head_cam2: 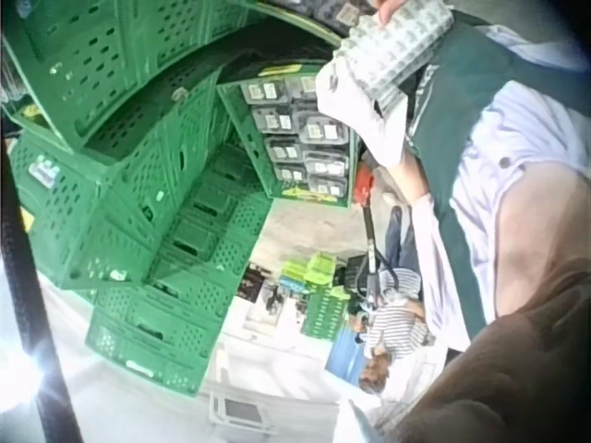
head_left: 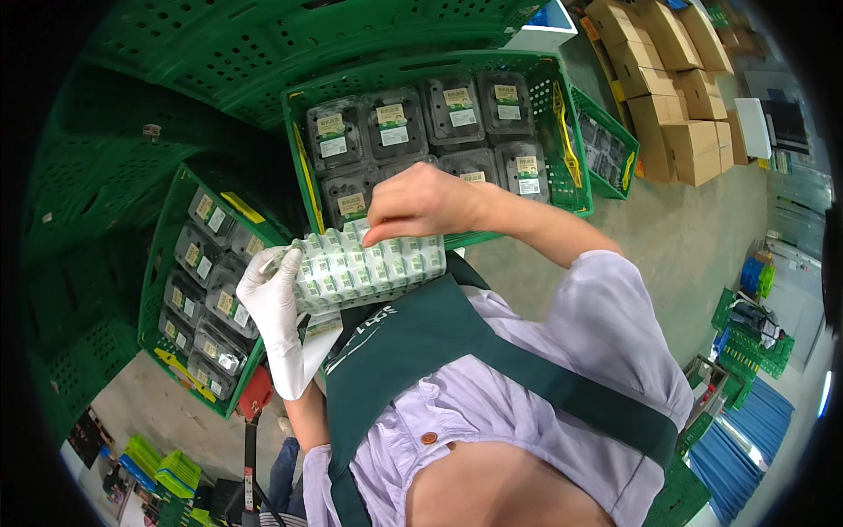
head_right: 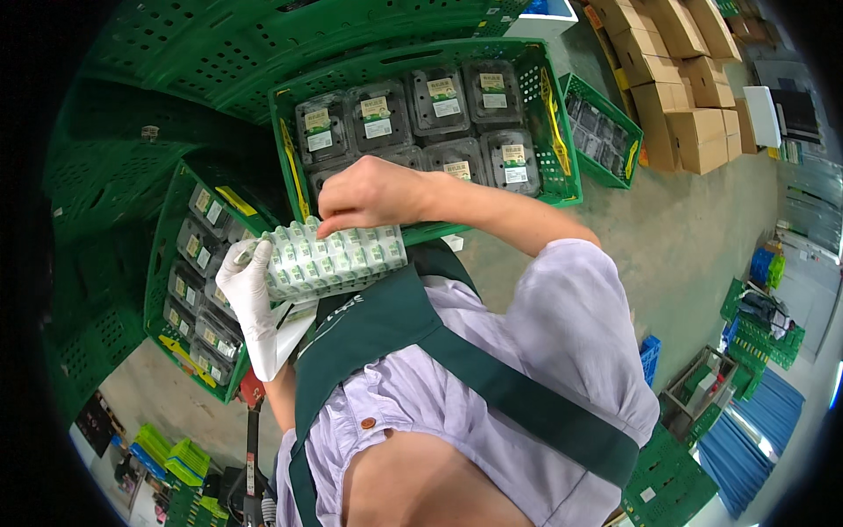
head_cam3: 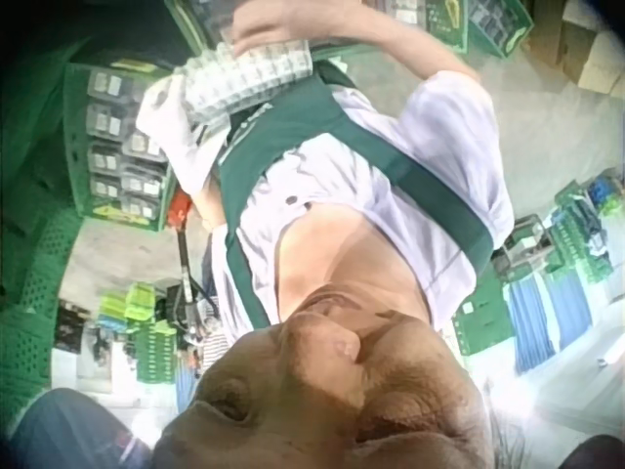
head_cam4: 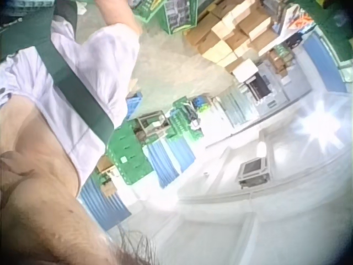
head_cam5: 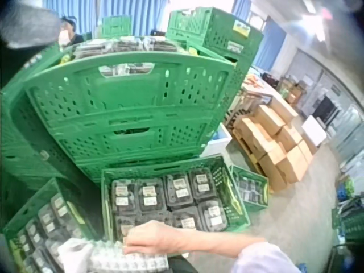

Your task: The person applies labels to plastic containers of blueberries by hand, peeling individual labels from a sheet and sticking them onto the lids of the containers inside green plastic crates.

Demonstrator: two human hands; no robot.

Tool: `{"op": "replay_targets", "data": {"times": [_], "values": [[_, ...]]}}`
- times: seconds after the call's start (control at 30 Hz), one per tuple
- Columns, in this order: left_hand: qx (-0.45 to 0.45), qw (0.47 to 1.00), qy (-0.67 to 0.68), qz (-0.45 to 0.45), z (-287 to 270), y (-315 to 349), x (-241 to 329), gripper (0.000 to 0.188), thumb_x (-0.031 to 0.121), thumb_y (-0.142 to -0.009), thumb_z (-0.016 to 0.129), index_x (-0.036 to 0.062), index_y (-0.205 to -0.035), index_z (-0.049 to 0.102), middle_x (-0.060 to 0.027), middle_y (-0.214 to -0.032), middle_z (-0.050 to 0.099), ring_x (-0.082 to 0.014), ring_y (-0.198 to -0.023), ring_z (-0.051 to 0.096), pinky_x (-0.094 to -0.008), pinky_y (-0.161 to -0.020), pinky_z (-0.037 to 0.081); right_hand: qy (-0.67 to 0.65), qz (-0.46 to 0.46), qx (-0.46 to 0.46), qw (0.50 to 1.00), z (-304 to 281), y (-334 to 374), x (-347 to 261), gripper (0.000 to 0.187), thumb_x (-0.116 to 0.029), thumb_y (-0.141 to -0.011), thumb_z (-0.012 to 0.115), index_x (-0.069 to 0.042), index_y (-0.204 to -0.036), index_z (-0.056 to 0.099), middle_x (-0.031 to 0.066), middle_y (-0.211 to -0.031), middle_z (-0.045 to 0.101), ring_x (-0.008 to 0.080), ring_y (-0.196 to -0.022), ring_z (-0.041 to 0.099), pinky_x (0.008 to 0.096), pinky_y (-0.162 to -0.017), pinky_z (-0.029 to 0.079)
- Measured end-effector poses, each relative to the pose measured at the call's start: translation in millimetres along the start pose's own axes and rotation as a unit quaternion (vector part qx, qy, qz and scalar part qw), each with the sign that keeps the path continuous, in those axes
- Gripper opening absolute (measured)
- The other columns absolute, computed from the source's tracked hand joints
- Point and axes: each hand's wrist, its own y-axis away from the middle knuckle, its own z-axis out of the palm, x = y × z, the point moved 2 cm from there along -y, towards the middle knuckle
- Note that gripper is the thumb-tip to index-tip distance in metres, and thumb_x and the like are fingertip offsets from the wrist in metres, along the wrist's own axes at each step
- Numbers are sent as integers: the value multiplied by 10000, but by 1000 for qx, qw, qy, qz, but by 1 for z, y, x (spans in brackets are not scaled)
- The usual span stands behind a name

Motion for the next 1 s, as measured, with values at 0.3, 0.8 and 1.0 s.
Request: {"op": "replay_targets", "data": {"times": [0.3, 0.8, 1.0], "values": [[154, 988, 27, 0, -105, 0, -21, 89, 56, -766, 660, -5, -808, 611, -7, -740, 590, -66, -667, 516, -189, -621, 405, -161, 673, 166, 703, 29, 144, 110, 229, -205, -716, 701, 15, -769, 666, 34, -660, 625, 63, -603, 534, 223, -540, 422], [238, 968, 74, 10, -138, 33, -34, 57, 70, -784, 652, 33, -778, 609, 4, -716, 588, -53, -609, 509, -185, -559, 401, 266, 563, -62, 780, 78, 157, 167, 334, -338, -651, 712, -14, -714, 656, 185, -712, 624, 341, -625, 609, 391, -582, 500], [269, 960, 72, 17, -160, 47, -48, 69, 79, -803, 631, 19, -833, 613, -5, -753, 609, -55, -635, 525, -188, -582, 407, -46, 515, 52, 854, 122, 108, 149, 231, -178, -688, 690, -20, -850, 645, 68, -717, 654, 93, -544, 576, 253, -472, 463]]}}
